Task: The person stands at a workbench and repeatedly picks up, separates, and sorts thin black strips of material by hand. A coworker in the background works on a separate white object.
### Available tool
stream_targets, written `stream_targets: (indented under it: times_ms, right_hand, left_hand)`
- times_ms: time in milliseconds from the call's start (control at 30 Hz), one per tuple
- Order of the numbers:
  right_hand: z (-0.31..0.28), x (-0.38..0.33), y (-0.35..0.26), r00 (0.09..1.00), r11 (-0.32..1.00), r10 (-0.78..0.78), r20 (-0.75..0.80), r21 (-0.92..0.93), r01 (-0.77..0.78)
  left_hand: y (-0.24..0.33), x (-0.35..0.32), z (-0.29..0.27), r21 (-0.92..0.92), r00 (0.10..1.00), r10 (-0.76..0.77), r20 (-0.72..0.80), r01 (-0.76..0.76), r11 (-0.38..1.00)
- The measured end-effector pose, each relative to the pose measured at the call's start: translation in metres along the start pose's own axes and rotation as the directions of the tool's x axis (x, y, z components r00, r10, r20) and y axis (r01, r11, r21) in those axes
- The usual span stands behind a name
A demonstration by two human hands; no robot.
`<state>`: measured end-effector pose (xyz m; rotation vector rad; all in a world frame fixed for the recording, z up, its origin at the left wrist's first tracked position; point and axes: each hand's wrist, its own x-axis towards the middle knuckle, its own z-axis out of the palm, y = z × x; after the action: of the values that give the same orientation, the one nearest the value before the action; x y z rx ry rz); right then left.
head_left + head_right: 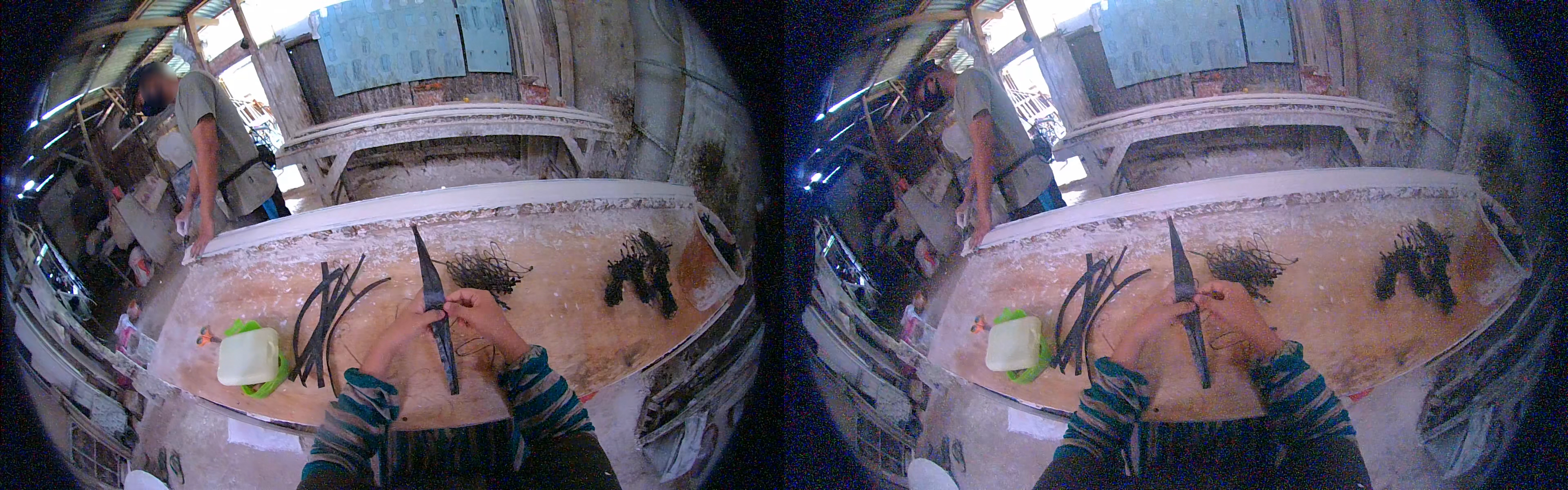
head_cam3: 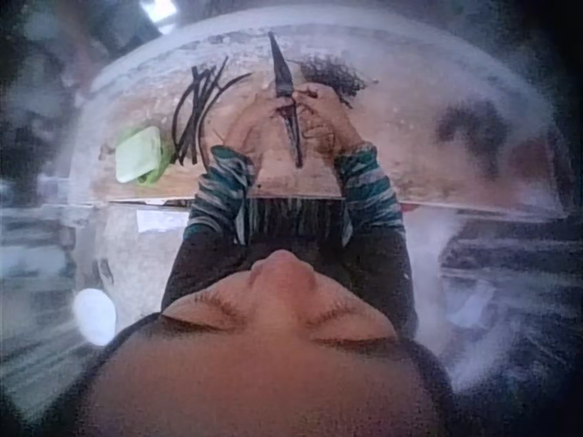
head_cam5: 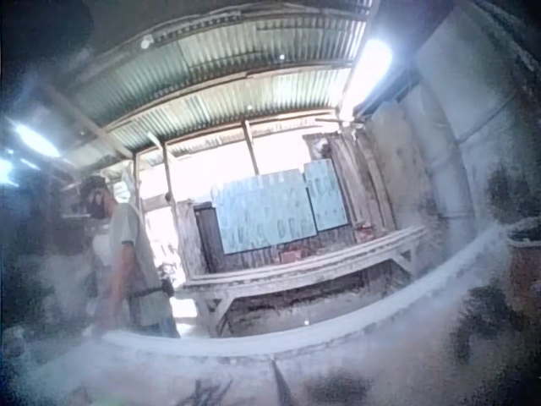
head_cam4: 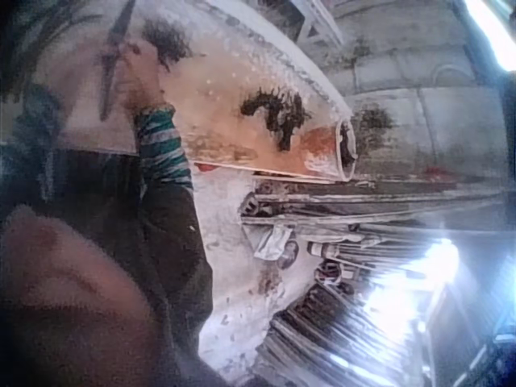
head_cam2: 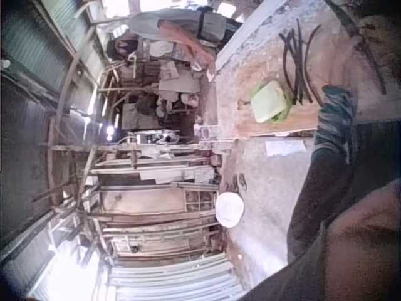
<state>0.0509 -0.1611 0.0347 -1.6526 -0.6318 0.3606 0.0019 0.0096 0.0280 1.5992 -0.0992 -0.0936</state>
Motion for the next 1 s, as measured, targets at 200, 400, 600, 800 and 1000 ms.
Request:
stream_targets:
  times_ms: [200,400,600,800,1000]
  right_hand:
    - [0.0,0.004,0.005,1.0,0.999,-0.028,-0.006,0.027,0.029]
    - [0.003,0.004,0.011,0.991,0.993,-0.119,-0.056,0.001,0.119]
    - [0.005,0.002,0.007,0.992,0.996,-0.084,-0.09,-0.019,0.082]
    - [0.004,-0.005,-0.009,0.991,0.995,-0.093,-0.1,-0.05,0.089]
    - [0.007,0.0,0.004,0.973,0.979,-0.155,-0.171,-0.159,0.128]
  left_hand:
    - [-0.002,0.001,0.0,-0.023,0.997,0.075,0.009,-0.074,0.997]
    - [-0.003,0.0,0.009,-0.145,0.986,0.116,-0.116,-0.132,0.981]
    - [-0.006,0.002,0.004,-0.147,0.985,0.1,-0.138,-0.12,0.982]
    - [0.01,-0.005,0.005,-0.028,0.99,0.032,-0.138,-0.036,0.999]
    - [-0.005,0.0,0.008,-0.086,0.988,0.094,-0.119,-0.104,0.991]
